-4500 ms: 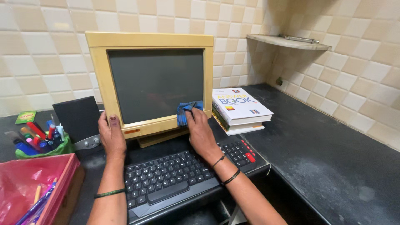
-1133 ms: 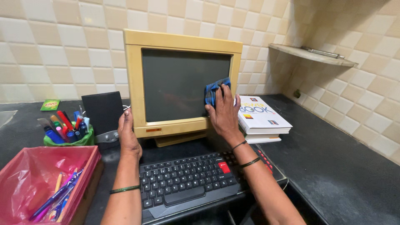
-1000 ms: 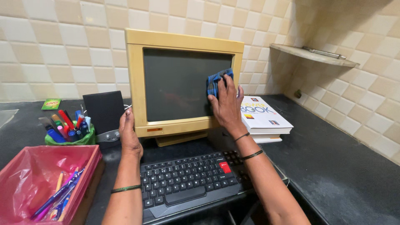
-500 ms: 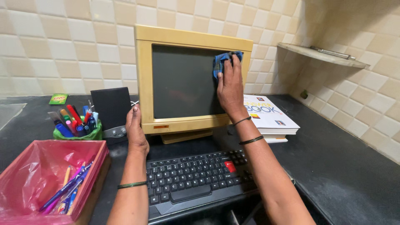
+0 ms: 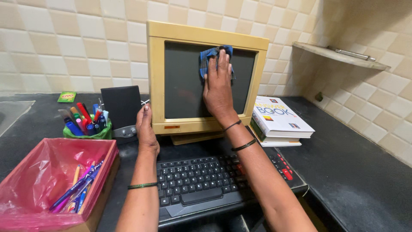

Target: The person wipes the screen and casing of a beige CRT monitor with a blue cloth, then wipes the black keyboard. The person uses circular and back-and-forth motions across the monitor and keyboard surfaces.

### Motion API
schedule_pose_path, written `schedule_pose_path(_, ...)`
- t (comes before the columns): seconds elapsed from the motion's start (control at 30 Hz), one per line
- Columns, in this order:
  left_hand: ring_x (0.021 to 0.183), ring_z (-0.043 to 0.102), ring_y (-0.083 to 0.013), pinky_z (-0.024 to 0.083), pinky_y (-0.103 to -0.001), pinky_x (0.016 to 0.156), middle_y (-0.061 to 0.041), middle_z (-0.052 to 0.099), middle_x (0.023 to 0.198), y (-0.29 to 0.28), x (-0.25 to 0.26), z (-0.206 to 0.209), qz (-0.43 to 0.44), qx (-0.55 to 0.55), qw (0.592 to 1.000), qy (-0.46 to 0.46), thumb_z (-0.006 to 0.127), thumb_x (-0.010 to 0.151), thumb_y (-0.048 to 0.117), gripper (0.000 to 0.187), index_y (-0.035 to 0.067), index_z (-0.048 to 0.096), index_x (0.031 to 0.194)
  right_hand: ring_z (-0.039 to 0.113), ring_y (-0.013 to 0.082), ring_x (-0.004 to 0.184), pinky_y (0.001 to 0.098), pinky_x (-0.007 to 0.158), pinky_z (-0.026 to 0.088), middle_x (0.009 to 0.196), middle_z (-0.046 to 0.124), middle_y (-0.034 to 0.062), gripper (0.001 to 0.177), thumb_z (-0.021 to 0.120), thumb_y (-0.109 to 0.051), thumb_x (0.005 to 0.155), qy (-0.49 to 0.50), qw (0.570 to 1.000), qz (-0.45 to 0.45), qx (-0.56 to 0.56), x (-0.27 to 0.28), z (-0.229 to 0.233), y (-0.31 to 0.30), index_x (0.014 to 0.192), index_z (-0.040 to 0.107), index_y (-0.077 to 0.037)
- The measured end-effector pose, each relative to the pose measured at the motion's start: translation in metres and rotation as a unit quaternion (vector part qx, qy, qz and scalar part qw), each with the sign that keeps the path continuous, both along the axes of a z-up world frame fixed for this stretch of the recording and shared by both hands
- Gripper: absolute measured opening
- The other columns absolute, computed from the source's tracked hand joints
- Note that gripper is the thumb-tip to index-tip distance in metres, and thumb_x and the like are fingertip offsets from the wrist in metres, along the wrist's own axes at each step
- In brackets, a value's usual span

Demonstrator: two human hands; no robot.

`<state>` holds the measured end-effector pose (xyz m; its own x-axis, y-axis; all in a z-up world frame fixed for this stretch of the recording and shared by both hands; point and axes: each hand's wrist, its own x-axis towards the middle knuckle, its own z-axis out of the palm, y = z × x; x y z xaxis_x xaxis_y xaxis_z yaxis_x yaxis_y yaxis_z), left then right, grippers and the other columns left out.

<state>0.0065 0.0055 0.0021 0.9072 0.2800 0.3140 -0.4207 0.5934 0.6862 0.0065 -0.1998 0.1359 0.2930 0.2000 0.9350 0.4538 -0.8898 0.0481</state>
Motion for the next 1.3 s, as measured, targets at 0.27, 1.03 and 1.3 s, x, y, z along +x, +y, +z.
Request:
schedule_pose_path(0.27, 0.122, 0.061, -0.0186, 0.045, -0.034, 0.107, -0.008, 0.067, 0.13, 0.0, 0.0, 0.0, -0.008, -0.006, 1.0, 0.015, 0.058, 0.098, 0.05, 0.058, 0.008, 0.057, 0.138, 0.023, 0.0457, 0.156, 0.0567, 0.129, 0.02, 0.167, 0.022, 0.0271, 0.062, 0.058, -0.004, 0.1, -0.021, 0.999, 0.0, -0.047, -0.01, 0.001, 0.041, 0.158, 0.035, 0.002)
schedule_pose_path(1.03, 0.118, 0.062, -0.0171, 0.047, -0.032, 0.104, -0.008, 0.067, 0.127, -0.002, 0.008, -0.007, -0.015, -0.029, 0.999, -0.013, 0.059, 0.099, 0.047, 0.056, 0.006, 0.057, 0.137, 0.045, 0.031, 0.146, 0.0479, 0.12, 0.036, 0.152, 0.052, 0.0141, 0.042, 0.057, -0.01, 0.096, -0.019, 0.969, 0.092, -0.228, -0.063, -0.043, 0.045, 0.138, 0.062, -0.005)
schedule_pose_path(1.3, 0.125, 0.059, -0.0187, 0.044, -0.034, 0.108, -0.008, 0.064, 0.135, -0.002, 0.012, -0.01, -0.008, -0.035, 0.999, -0.025, 0.055, 0.1, 0.051, 0.061, 0.004, 0.056, 0.138, 0.055, 0.0234, 0.128, 0.0426, 0.102, 0.044, 0.132, 0.062, 0.0056, 0.034, 0.062, -0.016, 0.094, -0.029, 0.953, 0.09, -0.287, -0.075, -0.055, 0.037, 0.127, 0.068, -0.011)
